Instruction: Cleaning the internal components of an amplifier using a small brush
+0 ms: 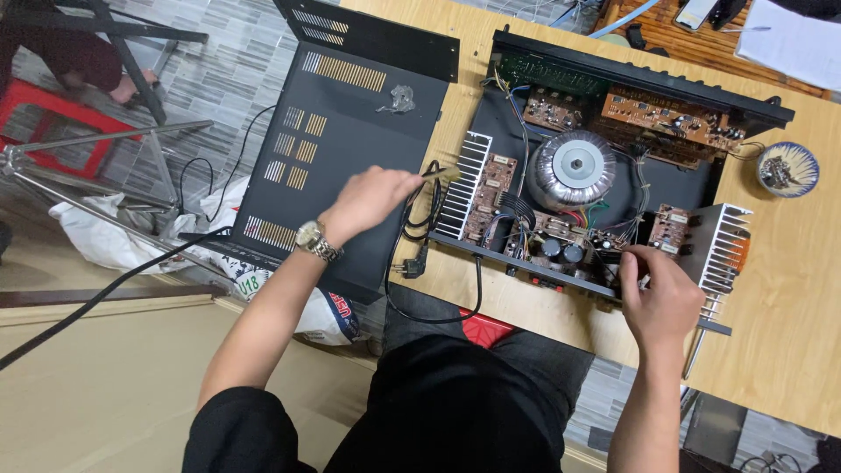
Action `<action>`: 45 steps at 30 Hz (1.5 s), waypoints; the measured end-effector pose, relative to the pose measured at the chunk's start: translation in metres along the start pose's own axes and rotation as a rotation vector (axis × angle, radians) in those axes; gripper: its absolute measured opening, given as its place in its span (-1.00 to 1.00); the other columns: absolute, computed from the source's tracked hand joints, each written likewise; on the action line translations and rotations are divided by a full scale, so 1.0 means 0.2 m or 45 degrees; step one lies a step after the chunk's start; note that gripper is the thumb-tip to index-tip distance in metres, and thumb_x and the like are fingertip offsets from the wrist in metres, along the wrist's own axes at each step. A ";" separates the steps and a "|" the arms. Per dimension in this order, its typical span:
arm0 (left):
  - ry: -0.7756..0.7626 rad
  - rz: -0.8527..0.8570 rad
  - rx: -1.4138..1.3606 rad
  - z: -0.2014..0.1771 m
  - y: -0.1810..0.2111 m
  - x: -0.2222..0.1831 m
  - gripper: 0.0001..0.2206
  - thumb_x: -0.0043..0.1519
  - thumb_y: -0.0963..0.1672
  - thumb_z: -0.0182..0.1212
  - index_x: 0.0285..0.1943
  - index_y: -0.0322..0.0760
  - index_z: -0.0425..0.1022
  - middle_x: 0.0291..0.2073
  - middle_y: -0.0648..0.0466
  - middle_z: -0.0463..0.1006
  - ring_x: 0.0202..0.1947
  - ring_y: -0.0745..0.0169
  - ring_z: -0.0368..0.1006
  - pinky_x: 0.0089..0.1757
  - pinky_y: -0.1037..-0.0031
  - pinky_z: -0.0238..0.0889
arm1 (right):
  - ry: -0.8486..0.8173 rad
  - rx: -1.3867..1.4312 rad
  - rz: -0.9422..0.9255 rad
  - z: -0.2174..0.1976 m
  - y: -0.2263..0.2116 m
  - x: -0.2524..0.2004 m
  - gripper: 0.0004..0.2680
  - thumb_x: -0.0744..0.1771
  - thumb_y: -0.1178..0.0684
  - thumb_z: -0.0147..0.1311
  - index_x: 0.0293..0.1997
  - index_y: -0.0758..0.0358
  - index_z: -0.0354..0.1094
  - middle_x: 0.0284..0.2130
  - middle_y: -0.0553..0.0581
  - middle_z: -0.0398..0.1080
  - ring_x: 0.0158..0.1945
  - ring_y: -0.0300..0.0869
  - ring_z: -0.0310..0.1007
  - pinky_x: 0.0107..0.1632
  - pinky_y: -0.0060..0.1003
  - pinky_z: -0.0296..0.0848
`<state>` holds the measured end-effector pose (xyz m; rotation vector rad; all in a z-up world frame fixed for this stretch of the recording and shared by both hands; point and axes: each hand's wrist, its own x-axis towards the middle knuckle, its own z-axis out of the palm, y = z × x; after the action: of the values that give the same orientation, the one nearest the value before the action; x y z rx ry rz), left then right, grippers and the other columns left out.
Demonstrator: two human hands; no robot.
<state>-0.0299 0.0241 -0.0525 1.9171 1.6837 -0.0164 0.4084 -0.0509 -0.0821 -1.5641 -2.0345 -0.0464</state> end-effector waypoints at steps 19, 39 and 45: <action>0.506 0.475 0.689 0.09 0.03 0.12 -0.88 0.40 -0.10 0.23 -0.16 -0.19 0.58 -0.62 0.20 0.44 -0.78 0.50 0.27 -0.75 0.68 0.09 | -0.002 -0.010 0.011 0.02 0.02 -0.01 -0.91 0.49 0.11 0.07 -0.06 0.12 0.53 -0.27 -0.04 0.54 -0.39 -0.18 0.41 -0.28 -0.30 0.25; 0.858 0.400 0.862 0.08 -0.02 0.22 -0.56 0.50 0.10 -0.08 -0.33 -0.11 0.53 -0.66 0.30 0.43 -0.74 0.53 0.28 -0.69 0.65 0.06 | 0.043 0.011 -0.028 0.02 0.03 -0.01 -0.91 0.49 0.14 0.11 -0.07 0.17 0.56 -0.28 -0.01 0.55 -0.31 -0.19 0.49 -0.29 -0.31 0.29; 1.092 0.556 0.699 0.02 0.12 0.16 -0.74 0.37 0.05 0.20 -0.29 -0.07 0.56 -0.52 0.21 0.55 -0.57 0.37 0.51 -0.64 0.51 0.28 | 0.044 -0.021 -0.013 0.04 0.04 -0.02 -0.93 0.48 0.14 0.12 -0.06 0.14 0.56 -0.28 -0.02 0.55 -0.36 -0.18 0.45 -0.30 -0.29 0.28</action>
<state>-0.0001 0.0508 -0.0585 2.9596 1.8196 0.6610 0.4125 -0.0489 -0.0928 -1.5520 -2.0202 -0.0940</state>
